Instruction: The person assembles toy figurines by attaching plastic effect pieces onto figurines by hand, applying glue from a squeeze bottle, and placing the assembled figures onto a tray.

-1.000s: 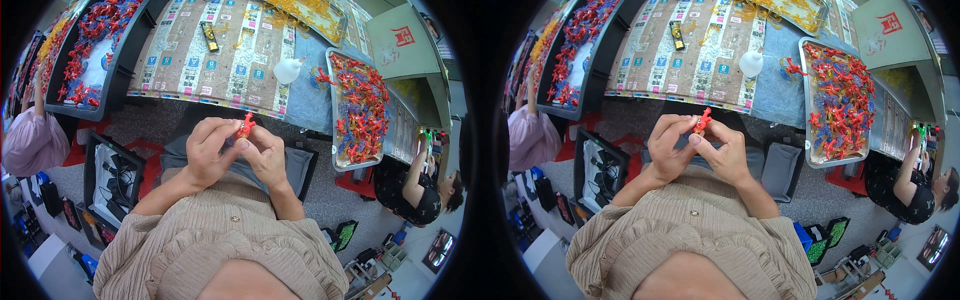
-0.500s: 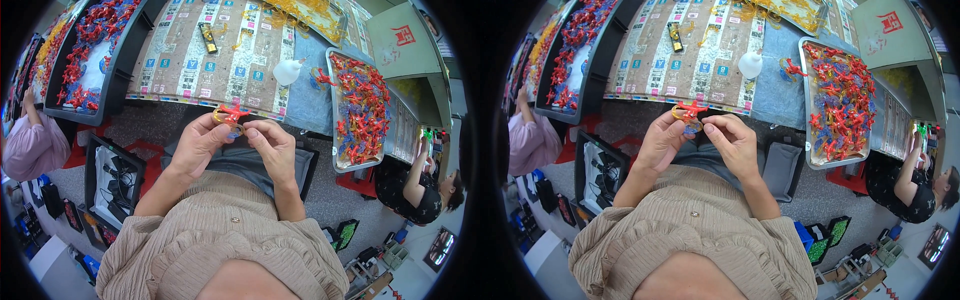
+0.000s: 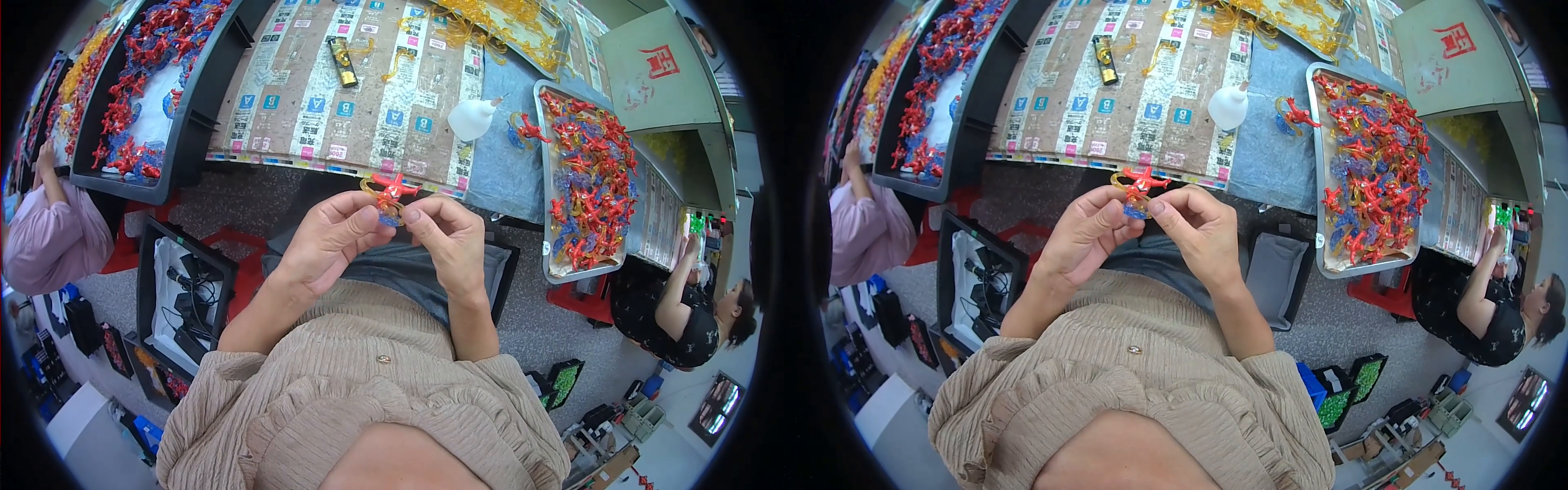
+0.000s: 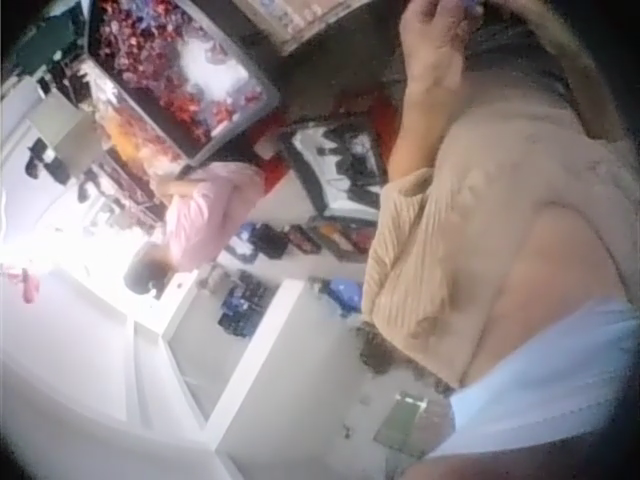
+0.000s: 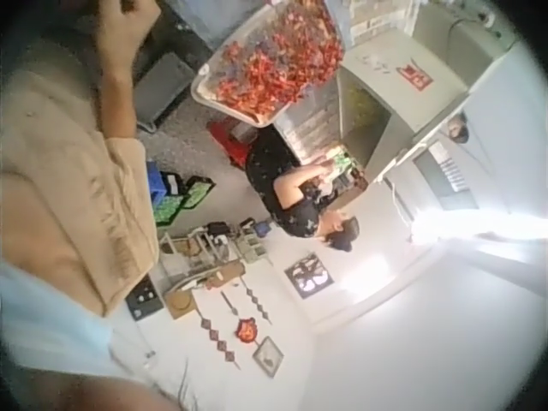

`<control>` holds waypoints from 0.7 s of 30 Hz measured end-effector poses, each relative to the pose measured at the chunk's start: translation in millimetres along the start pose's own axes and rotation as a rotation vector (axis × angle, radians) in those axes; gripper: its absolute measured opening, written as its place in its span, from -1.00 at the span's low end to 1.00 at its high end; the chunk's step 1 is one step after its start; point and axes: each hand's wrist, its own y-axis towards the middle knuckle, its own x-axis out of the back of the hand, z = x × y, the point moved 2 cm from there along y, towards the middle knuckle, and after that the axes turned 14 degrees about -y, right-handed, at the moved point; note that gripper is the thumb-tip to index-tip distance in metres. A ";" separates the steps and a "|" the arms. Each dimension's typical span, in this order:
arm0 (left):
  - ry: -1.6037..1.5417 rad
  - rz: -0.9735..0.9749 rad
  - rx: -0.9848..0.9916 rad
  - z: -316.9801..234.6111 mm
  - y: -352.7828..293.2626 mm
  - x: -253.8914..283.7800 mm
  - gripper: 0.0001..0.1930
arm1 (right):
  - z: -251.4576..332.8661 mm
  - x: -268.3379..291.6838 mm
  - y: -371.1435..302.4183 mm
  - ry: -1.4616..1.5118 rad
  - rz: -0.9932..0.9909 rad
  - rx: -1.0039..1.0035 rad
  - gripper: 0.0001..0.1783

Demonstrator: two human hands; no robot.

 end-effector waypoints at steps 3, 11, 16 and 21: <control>-0.041 -0.026 0.038 2.5 -1.3 -0.6 -0.73 | 5.3 -0.4 -1.6 -0.051 -0.008 0.042 -0.89; -0.109 -0.013 0.064 4.3 -2.2 -8.7 -0.72 | 10.2 -2.9 -4.3 -0.067 -0.046 0.102 -0.88; -0.145 -0.011 0.077 7.4 2.0 -9.3 -0.72 | 12.6 -1.4 -2.6 -0.059 -0.070 0.093 -0.86; -0.206 -0.046 0.111 7.2 2.1 -20.4 -0.67 | 7.5 3.4 1.7 -0.048 -0.059 0.031 -0.80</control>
